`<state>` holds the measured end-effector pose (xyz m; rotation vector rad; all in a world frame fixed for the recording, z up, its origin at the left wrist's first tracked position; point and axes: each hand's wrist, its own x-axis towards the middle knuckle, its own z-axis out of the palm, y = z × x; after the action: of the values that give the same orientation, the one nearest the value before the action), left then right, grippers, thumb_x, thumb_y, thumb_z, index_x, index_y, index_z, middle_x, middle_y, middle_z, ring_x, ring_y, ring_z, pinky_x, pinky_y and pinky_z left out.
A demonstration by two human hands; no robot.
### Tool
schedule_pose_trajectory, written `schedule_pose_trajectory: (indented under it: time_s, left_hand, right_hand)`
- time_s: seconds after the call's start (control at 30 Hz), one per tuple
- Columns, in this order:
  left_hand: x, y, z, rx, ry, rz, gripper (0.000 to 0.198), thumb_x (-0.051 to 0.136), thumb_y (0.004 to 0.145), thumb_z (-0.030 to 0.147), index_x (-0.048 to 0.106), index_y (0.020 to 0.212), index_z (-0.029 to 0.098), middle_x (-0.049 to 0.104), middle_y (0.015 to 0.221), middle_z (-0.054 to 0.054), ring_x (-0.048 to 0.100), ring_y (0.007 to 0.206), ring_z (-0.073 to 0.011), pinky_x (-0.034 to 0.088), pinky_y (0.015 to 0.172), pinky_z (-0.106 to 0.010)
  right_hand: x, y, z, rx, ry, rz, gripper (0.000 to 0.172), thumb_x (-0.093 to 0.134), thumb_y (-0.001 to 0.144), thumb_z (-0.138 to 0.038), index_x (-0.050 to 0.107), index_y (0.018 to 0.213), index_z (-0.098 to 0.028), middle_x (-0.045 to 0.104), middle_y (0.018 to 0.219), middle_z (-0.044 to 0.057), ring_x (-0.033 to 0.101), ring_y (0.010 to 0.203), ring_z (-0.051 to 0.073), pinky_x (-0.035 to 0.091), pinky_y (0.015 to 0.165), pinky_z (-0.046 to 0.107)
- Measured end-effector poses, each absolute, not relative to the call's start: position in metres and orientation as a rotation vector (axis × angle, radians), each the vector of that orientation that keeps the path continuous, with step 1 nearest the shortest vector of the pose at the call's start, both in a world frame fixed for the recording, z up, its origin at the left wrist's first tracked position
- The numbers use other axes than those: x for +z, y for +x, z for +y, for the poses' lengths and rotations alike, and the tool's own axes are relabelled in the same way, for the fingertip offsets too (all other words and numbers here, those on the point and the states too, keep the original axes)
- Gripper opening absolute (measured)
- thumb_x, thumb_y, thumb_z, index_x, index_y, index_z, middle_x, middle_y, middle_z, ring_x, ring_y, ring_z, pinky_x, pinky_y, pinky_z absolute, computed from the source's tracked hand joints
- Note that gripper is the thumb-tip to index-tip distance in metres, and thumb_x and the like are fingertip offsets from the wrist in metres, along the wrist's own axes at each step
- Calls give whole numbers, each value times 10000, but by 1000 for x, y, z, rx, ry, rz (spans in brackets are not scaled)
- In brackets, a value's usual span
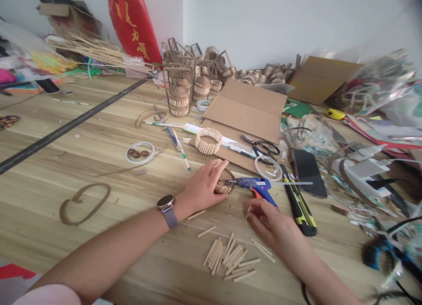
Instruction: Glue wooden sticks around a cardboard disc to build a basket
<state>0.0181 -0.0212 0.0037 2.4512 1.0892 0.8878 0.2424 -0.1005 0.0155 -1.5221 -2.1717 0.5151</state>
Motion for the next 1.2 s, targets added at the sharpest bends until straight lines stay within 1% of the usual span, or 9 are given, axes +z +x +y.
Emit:
schedule_pose_trajectory:
  time_s: [0.17, 0.27, 0.33, 0.47, 0.57, 0.67, 0.77, 0.93, 1.2]
  left_hand:
    - [3, 19, -21, 886, 2430, 1093, 856, 738, 732, 210, 235, 1424, 195, 398, 1423, -176, 380, 1351, -313, 367, 1104, -510]
    - [3, 19, -21, 853, 2428, 1109, 848, 739, 734, 225, 243, 1420, 188, 388, 1434, -180, 369, 1360, -315, 357, 1110, -511]
    - [4, 19, -20, 836, 2432, 1117, 845, 743, 733, 237, 247, 1415, 184, 386, 1436, -182, 370, 1359, -314, 358, 1110, -508]
    - [5, 19, -20, 835, 2440, 1118, 848, 737, 729, 226, 239, 1414, 180, 391, 1429, -186, 382, 1350, -315, 363, 1102, -512]
    - [5, 19, -20, 842, 2437, 1114, 840, 732, 724, 208, 249, 1409, 165, 393, 1422, -192, 388, 1344, -319, 367, 1101, -502]
    - [5, 19, -21, 858, 2429, 1096, 820, 714, 740, 204, 242, 1411, 192, 393, 1424, -180, 386, 1348, -316, 371, 1095, -510]
    - [5, 19, -20, 865, 2431, 1091, 802, 704, 759, 223, 237, 1411, 203, 395, 1425, -179, 389, 1345, -320, 376, 1090, -515]
    - [5, 19, -20, 880, 2423, 1076, 783, 695, 777, 252, 236, 1409, 204, 400, 1421, -177, 393, 1344, -319, 372, 1091, -517]
    - [3, 20, -20, 889, 2439, 1085, 780, 698, 774, 251, 241, 1403, 191, 400, 1420, -181, 396, 1342, -312, 379, 1091, -506]
  right_hand:
    - [25, 238, -97, 587, -1573, -2084, 119, 493, 864, -284, 577, 931, -231, 660, 691, 0, 614, 568, 147, 484, 531, 243]
    - [35, 234, -90, 564, -1547, -2056, 163, 518, 839, -291, 590, 967, -222, 670, 703, 6, 619, 590, 147, 492, 557, 245]
    - [41, 230, -83, 563, -1519, -2053, 174, 515, 834, -296, 609, 958, -218, 667, 688, 6, 616, 592, 150, 493, 570, 250]
    - [45, 219, -66, 612, -1508, -2072, 152, 513, 829, -304, 633, 842, -212, 652, 631, -2, 580, 542, 143, 455, 519, 245]
    - [44, 213, -58, 591, -1489, -2099, 162, 502, 823, -284, 639, 835, -198, 647, 624, -3, 547, 516, 134, 416, 491, 239]
    - [41, 209, -56, 587, -1485, -2116, 164, 491, 825, -257, 641, 834, -192, 646, 621, -5, 522, 497, 124, 392, 480, 235]
    - [39, 208, -56, 606, -1488, -2130, 153, 494, 822, -238, 641, 828, -196, 664, 642, -4, 529, 504, 124, 394, 491, 235]
    - [35, 208, -55, 601, -1473, -2139, 156, 492, 831, -226, 646, 843, -202, 697, 703, 5, 581, 554, 136, 422, 529, 244]
    - [36, 205, -54, 541, -1467, -2171, 165, 484, 839, -226, 647, 840, -198, 698, 729, 12, 590, 590, 144, 421, 541, 249]
